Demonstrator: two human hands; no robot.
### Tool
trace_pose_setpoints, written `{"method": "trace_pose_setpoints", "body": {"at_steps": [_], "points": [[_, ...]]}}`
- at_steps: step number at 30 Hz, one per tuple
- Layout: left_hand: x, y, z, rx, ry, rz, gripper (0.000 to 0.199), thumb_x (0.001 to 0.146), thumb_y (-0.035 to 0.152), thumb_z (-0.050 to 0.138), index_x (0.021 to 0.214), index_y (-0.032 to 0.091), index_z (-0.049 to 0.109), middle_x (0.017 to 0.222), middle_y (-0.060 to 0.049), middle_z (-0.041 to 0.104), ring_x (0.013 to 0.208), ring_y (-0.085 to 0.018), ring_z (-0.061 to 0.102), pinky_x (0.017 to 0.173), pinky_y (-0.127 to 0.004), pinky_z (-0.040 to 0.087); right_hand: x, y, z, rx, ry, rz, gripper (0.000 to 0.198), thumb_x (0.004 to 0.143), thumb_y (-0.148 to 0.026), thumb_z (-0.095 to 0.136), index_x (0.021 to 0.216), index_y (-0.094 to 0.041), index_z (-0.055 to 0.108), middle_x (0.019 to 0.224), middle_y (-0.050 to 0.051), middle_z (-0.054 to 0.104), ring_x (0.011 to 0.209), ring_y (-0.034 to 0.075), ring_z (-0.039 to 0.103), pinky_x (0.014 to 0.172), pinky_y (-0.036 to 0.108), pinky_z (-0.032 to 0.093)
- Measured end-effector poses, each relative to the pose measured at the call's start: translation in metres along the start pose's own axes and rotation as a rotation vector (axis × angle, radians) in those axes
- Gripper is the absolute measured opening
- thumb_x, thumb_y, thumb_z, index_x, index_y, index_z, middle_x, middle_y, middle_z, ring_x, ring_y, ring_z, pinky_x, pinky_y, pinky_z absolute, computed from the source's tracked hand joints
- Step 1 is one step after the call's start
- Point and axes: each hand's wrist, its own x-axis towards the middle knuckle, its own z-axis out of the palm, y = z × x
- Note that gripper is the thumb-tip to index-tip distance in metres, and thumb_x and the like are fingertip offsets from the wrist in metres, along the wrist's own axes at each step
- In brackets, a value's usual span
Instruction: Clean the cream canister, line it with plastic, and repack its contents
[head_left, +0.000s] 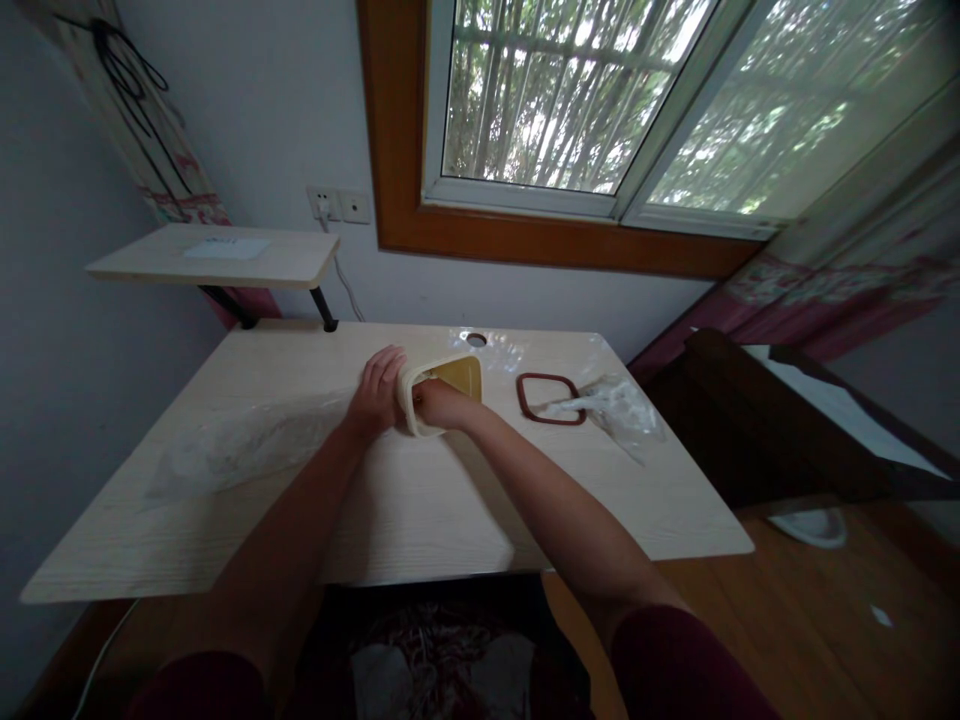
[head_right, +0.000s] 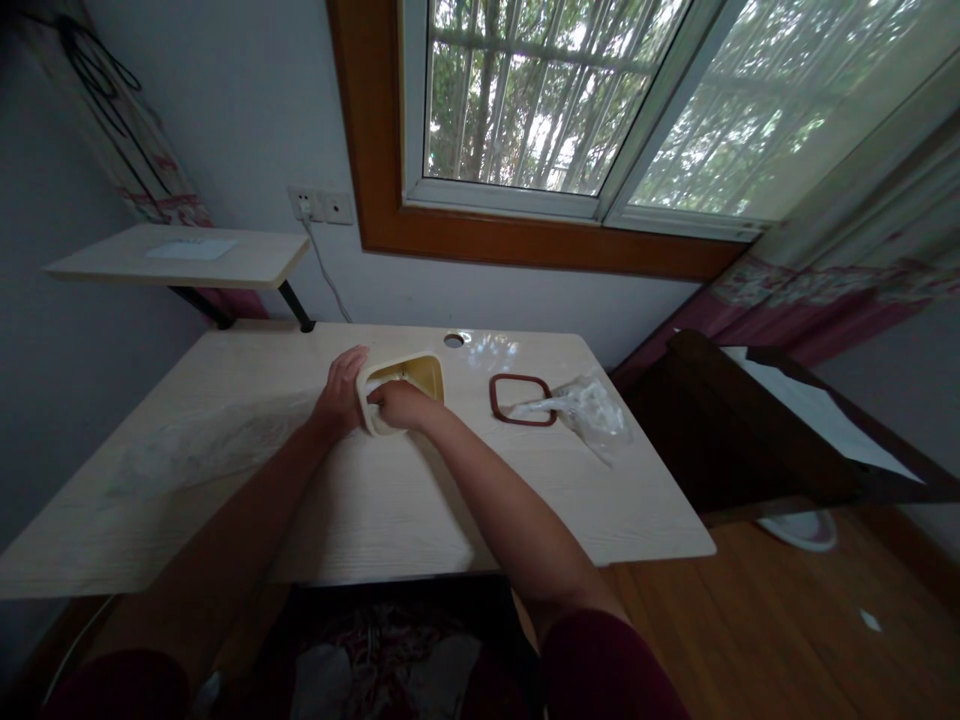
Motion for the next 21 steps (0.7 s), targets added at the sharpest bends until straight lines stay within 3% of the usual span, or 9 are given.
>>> {"method": "trace_pose_setpoints", "body": {"at_steps": [5,13,21], "points": [[-0.002,-0.002,0.0,-0.021,-0.014,-0.027,0.063,0.1,0.025,0.048,0.158,0.015,0.025,0.153,-0.025,0.043,0.147,-0.037,0.039,0.116,-0.064,0.04,-0.034,0.001,-0.008,0.086,-0.004,-0.079,0.04,0.085,-0.004,0.055,0.112,-0.02,0.08,0.111,0.005,0.079,0.098,0.019,0.071,0.087,0.022,0.048],[-0.003,-0.006,0.002,-0.038,-0.012,-0.031,0.068,0.098,0.032,0.055,0.156,0.014,0.025,0.152,-0.024,0.043,0.147,-0.036,0.04,0.117,-0.062,0.041,-0.056,0.003,0.002,0.131,0.151,-0.082,0.032,0.091,-0.012,0.062,0.118,-0.019,0.076,0.113,0.008,0.078,0.105,0.02,0.07,0.092,0.025,0.046],[-0.002,-0.003,-0.001,-0.039,-0.021,-0.059,0.07,0.097,0.034,0.057,0.156,0.015,0.025,0.153,-0.024,0.043,0.147,-0.036,0.04,0.118,-0.061,0.04,-0.054,0.006,-0.005,0.286,0.12,-0.137,0.012,0.086,-0.008,0.063,0.085,-0.013,0.074,0.079,0.002,0.07,0.075,0.013,0.059,0.073,0.022,0.039]]}}
